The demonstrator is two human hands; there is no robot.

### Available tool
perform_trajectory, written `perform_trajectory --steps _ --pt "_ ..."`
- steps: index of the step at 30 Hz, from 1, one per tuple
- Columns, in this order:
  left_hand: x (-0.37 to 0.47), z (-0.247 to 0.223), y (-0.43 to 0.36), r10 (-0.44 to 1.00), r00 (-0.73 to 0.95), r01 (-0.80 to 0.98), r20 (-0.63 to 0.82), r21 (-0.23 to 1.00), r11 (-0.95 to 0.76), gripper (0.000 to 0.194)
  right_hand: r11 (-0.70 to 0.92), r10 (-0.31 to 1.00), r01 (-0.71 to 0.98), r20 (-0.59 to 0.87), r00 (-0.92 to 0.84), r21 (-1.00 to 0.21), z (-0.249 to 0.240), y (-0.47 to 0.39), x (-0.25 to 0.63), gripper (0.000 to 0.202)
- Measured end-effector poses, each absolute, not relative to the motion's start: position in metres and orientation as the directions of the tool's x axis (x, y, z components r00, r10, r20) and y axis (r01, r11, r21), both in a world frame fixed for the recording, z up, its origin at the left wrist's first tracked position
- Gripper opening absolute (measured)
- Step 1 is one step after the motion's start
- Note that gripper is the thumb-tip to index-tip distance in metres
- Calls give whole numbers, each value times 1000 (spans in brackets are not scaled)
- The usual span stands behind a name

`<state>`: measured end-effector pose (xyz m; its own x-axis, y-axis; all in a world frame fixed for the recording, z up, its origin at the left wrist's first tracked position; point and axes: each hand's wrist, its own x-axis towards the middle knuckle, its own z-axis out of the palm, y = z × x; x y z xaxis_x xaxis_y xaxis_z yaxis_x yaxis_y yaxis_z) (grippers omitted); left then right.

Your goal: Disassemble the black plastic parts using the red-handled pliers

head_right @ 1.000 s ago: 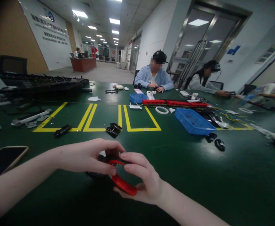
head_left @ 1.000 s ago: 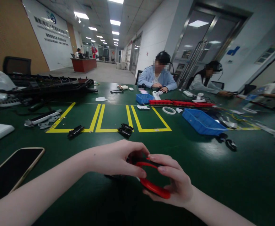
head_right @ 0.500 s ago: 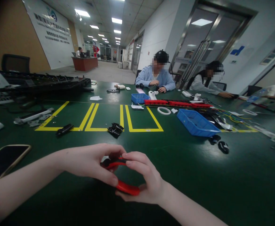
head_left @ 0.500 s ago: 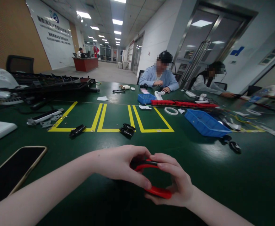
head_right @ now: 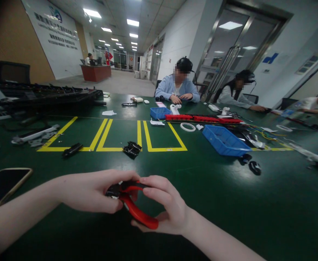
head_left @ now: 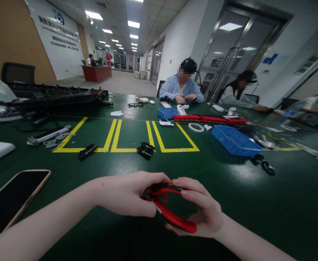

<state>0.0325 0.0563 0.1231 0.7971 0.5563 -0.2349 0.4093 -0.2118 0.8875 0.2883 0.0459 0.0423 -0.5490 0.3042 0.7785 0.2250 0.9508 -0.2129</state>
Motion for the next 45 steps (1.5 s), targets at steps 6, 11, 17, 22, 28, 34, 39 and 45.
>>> perform_trajectory --steps 6,11,17,22,28,34,39,45 --pt "30 120 58 556 809 378 -190 893 -244 49 955 290 220 787 -545 -199 40 46 289 89" --pt "34 111 57 608 787 337 -106 899 -279 34 963 263 211 765 -587 -169 40 45 290 83" --pt "44 103 53 643 764 321 -54 896 -306 21 975 203 199 762 -614 -100 41 46 287 75" --pt "39 103 50 680 727 364 -100 895 -258 27 981 173 172 791 -587 -88 39 48 286 71" --pt "23 100 56 617 774 345 -141 912 -224 35 984 164 154 782 -601 -88 38 46 283 64" --pt "33 94 53 646 752 404 -130 866 -296 19 989 143 123 770 -622 -84 35 46 278 58" --pt "40 95 47 681 727 457 -90 804 -381 8 990 132 119 775 -619 -73 33 47 277 58" --pt "34 98 50 661 735 397 -150 886 -240 17 988 143 135 768 -624 -74 36 47 280 60"
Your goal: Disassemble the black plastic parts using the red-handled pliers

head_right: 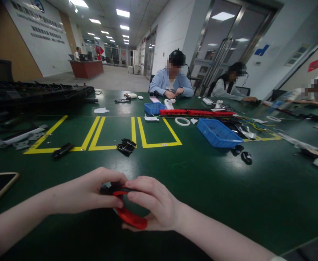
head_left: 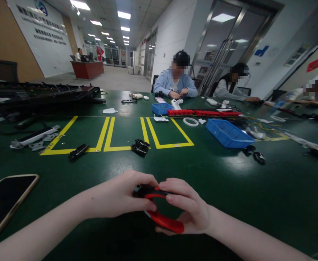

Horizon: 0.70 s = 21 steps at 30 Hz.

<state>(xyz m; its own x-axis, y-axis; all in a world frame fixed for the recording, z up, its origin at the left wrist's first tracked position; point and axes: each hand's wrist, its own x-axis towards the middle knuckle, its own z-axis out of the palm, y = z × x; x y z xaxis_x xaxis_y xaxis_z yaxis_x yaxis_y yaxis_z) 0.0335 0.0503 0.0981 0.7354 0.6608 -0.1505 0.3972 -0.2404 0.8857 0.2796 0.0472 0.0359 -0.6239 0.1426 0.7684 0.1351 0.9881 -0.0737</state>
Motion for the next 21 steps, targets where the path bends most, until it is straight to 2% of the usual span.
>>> perform_trajectory --steps 9,16,21 --pt "27 95 56 584 793 335 -173 925 -181 27 989 138 124 757 -639 -77 38 47 280 59" --pt "27 100 54 661 740 349 -125 911 -219 26 970 241 161 768 -594 -181 40 47 285 68" --pt "27 101 54 663 739 366 -120 898 -245 27 963 268 162 759 -593 -213 41 46 284 73"
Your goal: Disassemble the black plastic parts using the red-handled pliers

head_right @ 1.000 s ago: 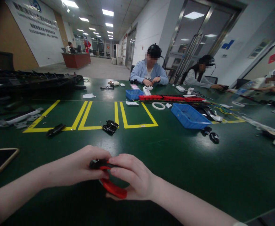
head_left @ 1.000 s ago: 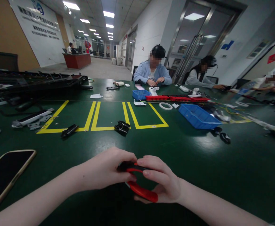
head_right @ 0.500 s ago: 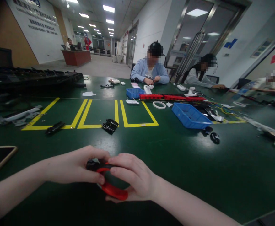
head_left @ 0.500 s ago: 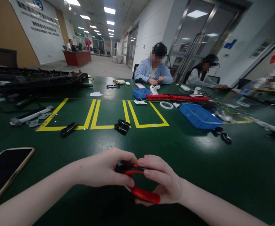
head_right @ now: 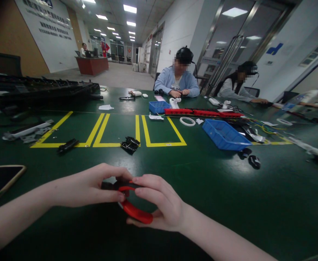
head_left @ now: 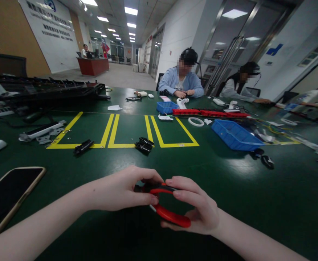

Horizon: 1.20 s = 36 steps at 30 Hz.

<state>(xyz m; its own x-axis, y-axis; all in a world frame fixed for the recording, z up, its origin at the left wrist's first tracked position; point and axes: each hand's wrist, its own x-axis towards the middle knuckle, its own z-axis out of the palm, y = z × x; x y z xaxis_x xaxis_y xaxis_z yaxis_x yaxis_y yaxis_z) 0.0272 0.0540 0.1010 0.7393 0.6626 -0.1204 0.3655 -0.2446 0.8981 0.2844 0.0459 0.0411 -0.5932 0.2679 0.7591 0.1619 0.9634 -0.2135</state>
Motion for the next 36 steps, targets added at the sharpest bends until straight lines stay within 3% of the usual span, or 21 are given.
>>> perform_trajectory --steps 9,18,30,36 --pt "32 97 49 678 728 355 -106 904 -239 16 972 233 137 742 -629 -190 36 48 284 68" --pt "29 101 54 647 748 352 -150 916 -194 21 960 278 158 737 -616 -230 41 43 285 67" --pt "31 88 56 630 749 313 -203 947 -67 32 956 290 154 725 -625 -249 37 44 290 79" --pt "19 99 59 681 701 397 -211 909 -126 53 933 360 218 759 -543 -287 37 45 295 76"
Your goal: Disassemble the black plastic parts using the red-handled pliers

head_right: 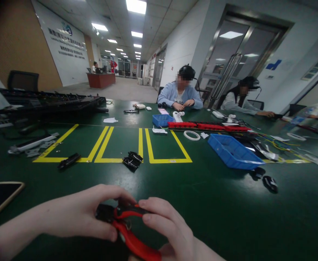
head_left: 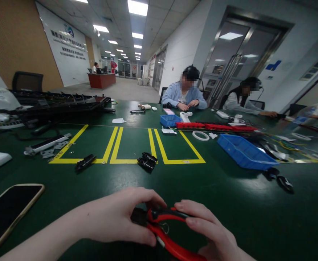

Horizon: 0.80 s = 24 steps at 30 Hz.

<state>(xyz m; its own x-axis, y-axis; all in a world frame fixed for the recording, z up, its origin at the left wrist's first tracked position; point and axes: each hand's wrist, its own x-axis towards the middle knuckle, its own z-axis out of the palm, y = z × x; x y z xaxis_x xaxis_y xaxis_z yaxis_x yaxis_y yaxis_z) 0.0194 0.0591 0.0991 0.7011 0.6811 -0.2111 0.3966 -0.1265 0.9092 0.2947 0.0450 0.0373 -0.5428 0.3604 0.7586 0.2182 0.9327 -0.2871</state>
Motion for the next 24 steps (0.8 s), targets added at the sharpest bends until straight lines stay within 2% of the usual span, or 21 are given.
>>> perform_trajectory --steps 2,6,8,9,11,14,17,22,24 --pt "16 102 61 691 685 435 -233 891 -131 49 914 405 208 759 -511 -348 35 45 292 75" --pt "17 102 63 697 671 406 -252 912 -61 45 835 542 177 723 -429 -521 30 43 289 91" --pt "19 99 64 717 645 401 -265 916 -22 50 804 589 232 685 -428 -547 31 45 291 94" --pt "19 96 65 728 630 405 -270 914 -12 54 813 580 281 673 -458 -510 33 47 292 93" --pt "20 91 67 748 604 414 -274 910 -1 59 848 525 387 674 -520 -362 37 52 296 90" --pt "20 85 69 770 567 421 -291 907 32 61 865 448 474 676 -585 -163 42 59 298 75" --pt "23 81 69 784 531 420 -322 903 86 65 838 475 533 628 -616 -111 47 60 296 77" --pt "30 80 67 762 555 351 -333 924 148 76 793 500 609 550 -669 20 52 57 291 101" --pt "34 80 65 772 545 343 -326 927 150 79 781 504 621 530 -682 57 51 57 289 104"
